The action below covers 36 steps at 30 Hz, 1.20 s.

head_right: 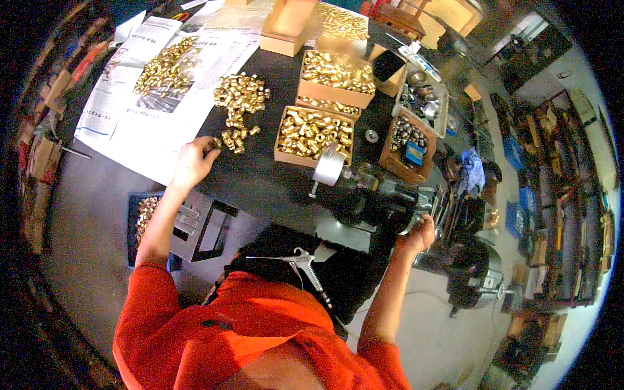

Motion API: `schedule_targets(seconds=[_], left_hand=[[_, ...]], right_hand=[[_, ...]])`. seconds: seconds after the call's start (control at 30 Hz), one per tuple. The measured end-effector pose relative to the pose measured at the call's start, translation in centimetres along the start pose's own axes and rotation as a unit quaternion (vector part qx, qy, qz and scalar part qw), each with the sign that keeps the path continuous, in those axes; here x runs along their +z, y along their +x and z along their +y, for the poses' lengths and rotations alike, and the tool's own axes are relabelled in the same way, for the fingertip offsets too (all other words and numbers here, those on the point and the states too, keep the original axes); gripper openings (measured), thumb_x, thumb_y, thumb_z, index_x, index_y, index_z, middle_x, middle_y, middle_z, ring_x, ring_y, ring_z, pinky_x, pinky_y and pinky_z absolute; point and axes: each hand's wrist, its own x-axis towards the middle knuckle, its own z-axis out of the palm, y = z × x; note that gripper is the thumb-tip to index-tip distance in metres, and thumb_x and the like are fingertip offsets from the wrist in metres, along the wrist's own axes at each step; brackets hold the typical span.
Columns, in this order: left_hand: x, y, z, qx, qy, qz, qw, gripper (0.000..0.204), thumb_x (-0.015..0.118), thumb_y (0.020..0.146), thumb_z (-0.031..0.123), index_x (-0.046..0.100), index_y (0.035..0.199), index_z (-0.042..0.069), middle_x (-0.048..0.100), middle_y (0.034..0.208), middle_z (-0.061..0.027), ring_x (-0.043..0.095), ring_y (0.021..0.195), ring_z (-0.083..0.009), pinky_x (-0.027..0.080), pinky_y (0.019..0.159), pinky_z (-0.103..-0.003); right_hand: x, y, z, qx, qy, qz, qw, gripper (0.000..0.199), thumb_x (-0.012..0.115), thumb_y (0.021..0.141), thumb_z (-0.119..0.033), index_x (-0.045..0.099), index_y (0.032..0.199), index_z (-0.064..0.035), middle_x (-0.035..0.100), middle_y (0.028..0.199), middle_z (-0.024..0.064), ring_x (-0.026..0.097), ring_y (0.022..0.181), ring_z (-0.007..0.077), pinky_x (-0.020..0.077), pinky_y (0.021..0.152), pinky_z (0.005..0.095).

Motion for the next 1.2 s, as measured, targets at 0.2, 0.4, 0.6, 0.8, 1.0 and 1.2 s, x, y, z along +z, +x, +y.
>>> schedule_targets(seconds=[0.2,0.4,0.6,0.8,1.0,1.2], left_hand=[[2.1,-0.1,2.3,0.039,0.066,-0.019,0.997,0.033,0.063,0.072,0.023,0.054,0.096,0.003,0.059,0.082,-0.0171,0.06,0.07,-0.0336,0.048,0.061,-0.041],[4.9,0.1,2.6,0.094,0.064,0.11,0.987,0.033,0.068,0.069,0.027,0.055,0.092,0.006,0.057,0.065,-0.0105,0.058,0.058,-0.0303,0.045,0.053,-0.04],[4.5,0.0,3.4,0.135,0.0,0.112,0.985,0.031,0.069,0.067,0.017,0.056,0.094,0.008,0.054,0.063,-0.0094,0.055,0.055,-0.0283,0.044,0.05,-0.039],[5.2,0.2,2.9,0.204,0.039,0.104,0.973,0.023,0.066,0.07,0.019,0.055,0.087,0.008,0.058,0.067,-0.011,0.056,0.056,-0.0316,0.044,0.05,-0.04],[4.6,-0.5,2.6,0.174,0.01,0.079,0.982,0.022,0.066,0.071,0.02,0.055,0.087,0.01,0.06,0.064,-0.0098,0.058,0.058,-0.0322,0.045,0.052,-0.042],[4.4,-0.9,3.1,0.143,0.044,0.065,0.987,0.017,0.061,0.073,0.025,0.058,0.083,0.011,0.061,0.069,-0.012,0.059,0.061,-0.0314,0.047,0.053,-0.041]], right_hand=[[-1.3,-1.6,-0.6,-0.043,-0.058,0.092,0.993,0.009,0.052,0.079,-0.012,0.056,0.079,-0.0046,0.051,0.067,0.0009,0.048,0.06,0.0144,0.0402,0.054,0.0281],[3.3,-3.7,-1.8,-0.038,-0.051,0.179,0.982,0.009,0.053,0.078,-0.01,0.054,0.069,-0.0076,0.042,0.058,-0.0021,0.034,0.048,0.0082,0.0256,0.043,0.0215],[-1.6,-1.4,0.5,-0.008,0.06,0.023,0.998,0.017,0.049,0.086,-0.019,0.054,0.084,-0.0029,0.04,0.062,-0.002,0.032,0.051,0.0075,0.0256,0.045,0.0205],[-0.7,-2.5,-0.3,-0.002,0.143,-0.012,0.99,0.016,0.044,0.087,-0.017,0.05,0.087,-0.0014,0.042,0.063,0.0009,0.033,0.051,0.0072,0.027,0.045,0.0199],[0.7,-3.6,-0.9,-0.017,0.135,0.054,0.989,0.011,0.041,0.082,-0.007,0.049,0.087,-0.0014,0.04,0.061,0.0006,0.033,0.05,0.009,0.0278,0.045,0.0212],[-0.1,-4.3,-2.0,-0.04,0.118,0.046,0.991,0.011,0.041,0.081,-0.006,0.05,0.085,0.0,0.038,0.061,0.0008,0.033,0.051,0.0099,0.0275,0.044,0.0217]])
